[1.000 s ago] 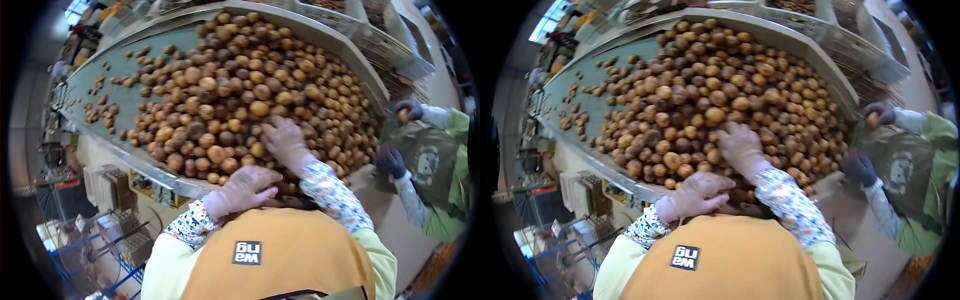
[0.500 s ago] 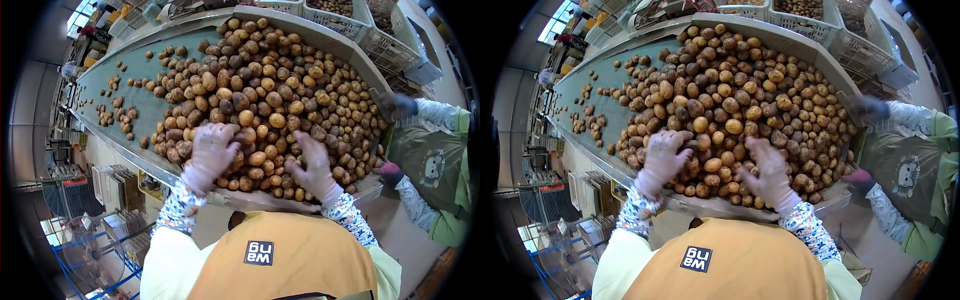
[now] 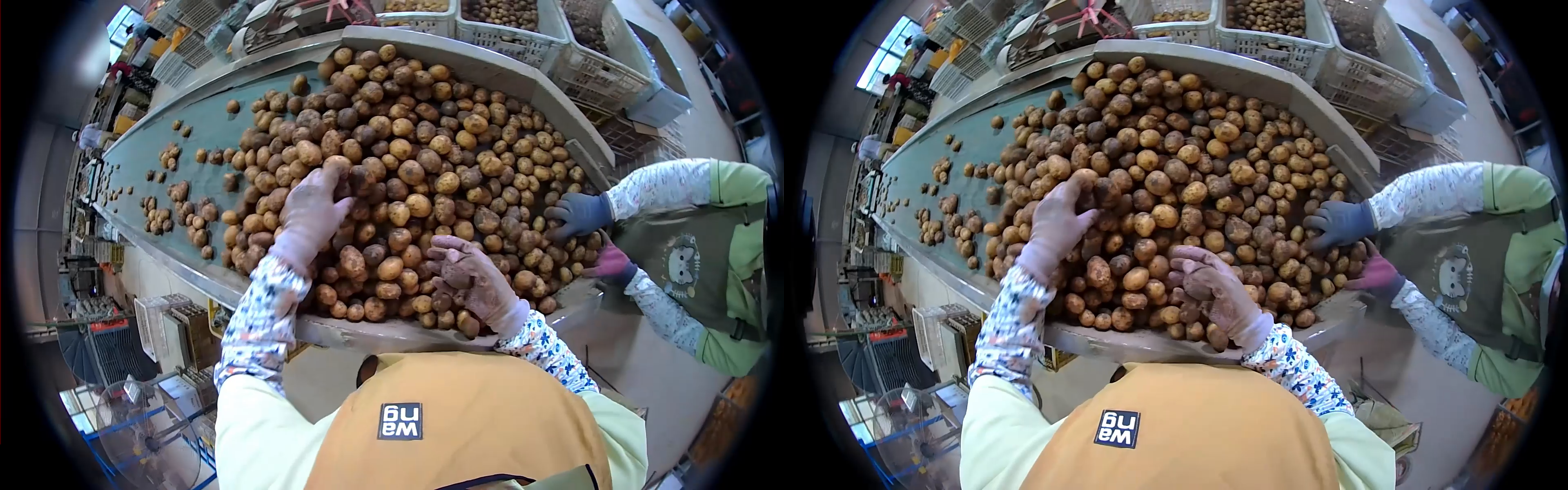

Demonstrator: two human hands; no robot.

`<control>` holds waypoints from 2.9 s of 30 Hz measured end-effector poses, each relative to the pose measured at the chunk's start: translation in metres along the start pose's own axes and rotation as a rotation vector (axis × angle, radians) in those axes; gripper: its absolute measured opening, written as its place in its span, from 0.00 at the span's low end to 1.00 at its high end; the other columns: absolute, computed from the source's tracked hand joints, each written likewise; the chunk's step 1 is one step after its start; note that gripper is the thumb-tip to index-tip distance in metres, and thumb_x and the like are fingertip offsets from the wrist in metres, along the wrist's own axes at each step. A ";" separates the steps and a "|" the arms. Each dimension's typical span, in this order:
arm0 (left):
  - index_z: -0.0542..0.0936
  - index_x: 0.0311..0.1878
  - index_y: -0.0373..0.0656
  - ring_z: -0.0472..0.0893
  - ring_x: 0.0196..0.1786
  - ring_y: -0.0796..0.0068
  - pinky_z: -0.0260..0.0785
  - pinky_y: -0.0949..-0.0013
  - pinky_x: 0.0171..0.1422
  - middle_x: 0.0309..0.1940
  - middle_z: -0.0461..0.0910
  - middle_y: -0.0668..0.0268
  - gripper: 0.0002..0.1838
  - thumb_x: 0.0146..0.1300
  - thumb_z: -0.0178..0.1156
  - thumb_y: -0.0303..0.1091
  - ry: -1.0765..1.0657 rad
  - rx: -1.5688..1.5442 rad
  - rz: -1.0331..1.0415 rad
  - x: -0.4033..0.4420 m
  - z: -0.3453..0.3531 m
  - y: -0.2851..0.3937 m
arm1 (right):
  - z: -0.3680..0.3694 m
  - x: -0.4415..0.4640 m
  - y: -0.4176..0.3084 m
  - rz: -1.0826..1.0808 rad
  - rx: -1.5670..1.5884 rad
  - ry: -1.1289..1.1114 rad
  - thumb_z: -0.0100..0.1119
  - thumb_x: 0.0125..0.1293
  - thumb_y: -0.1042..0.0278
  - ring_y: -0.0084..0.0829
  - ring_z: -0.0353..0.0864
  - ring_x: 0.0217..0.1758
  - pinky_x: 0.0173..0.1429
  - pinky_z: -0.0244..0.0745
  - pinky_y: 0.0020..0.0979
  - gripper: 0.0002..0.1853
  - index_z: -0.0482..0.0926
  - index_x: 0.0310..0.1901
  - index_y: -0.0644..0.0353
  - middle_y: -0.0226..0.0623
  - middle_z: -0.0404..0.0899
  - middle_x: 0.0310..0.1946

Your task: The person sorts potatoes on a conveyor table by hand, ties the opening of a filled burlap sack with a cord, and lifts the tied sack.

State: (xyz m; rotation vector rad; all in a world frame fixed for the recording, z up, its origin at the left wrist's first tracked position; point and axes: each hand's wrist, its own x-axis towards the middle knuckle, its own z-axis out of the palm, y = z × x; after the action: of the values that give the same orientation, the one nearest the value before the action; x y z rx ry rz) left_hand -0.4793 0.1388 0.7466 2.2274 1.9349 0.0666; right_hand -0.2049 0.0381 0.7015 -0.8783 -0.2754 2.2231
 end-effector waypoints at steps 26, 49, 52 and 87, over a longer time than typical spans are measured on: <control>0.77 0.61 0.50 0.66 0.67 0.47 0.51 0.41 0.72 0.61 0.73 0.57 0.30 0.57 0.65 0.51 -0.189 -0.423 0.532 -0.103 0.054 0.107 | 0.038 0.062 -0.080 -0.979 -1.798 -0.045 0.61 0.62 0.46 0.51 0.68 0.67 0.72 0.60 0.48 0.37 0.67 0.68 0.58 0.53 0.68 0.64; 0.78 0.56 0.37 0.78 0.54 0.48 0.70 0.54 0.60 0.51 0.81 0.51 0.25 0.61 0.62 0.44 -0.512 -0.607 0.388 -0.102 0.001 0.104 | 0.056 0.130 -0.016 -0.744 -2.044 0.312 0.62 0.57 0.71 0.37 0.85 0.48 0.44 0.81 0.39 0.12 0.84 0.44 0.54 0.36 0.83 0.47; 0.80 0.53 0.38 0.79 0.54 0.51 0.69 0.57 0.61 0.52 0.81 0.54 0.20 0.57 0.66 0.34 -0.230 -0.713 0.105 -0.109 -0.012 0.082 | 0.078 0.136 -0.028 -0.225 -2.026 0.167 0.65 0.59 0.67 0.40 0.83 0.55 0.48 0.81 0.37 0.17 0.82 0.51 0.55 0.37 0.83 0.49; 0.80 0.54 0.49 0.73 0.60 0.61 0.57 0.49 0.68 0.55 0.78 0.63 0.31 0.47 0.72 0.53 0.091 -0.140 0.250 -0.139 -0.031 0.039 | -0.035 0.037 -0.032 -0.596 -2.044 0.414 0.54 0.65 0.39 0.47 0.51 0.78 0.79 0.38 0.53 0.40 0.59 0.74 0.50 0.48 0.58 0.73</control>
State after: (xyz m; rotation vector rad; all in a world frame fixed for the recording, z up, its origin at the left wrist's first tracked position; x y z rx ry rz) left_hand -0.4662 0.0007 0.7966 2.3939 1.6251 0.3330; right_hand -0.1828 0.0848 0.6704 -1.6977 -2.3206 0.4973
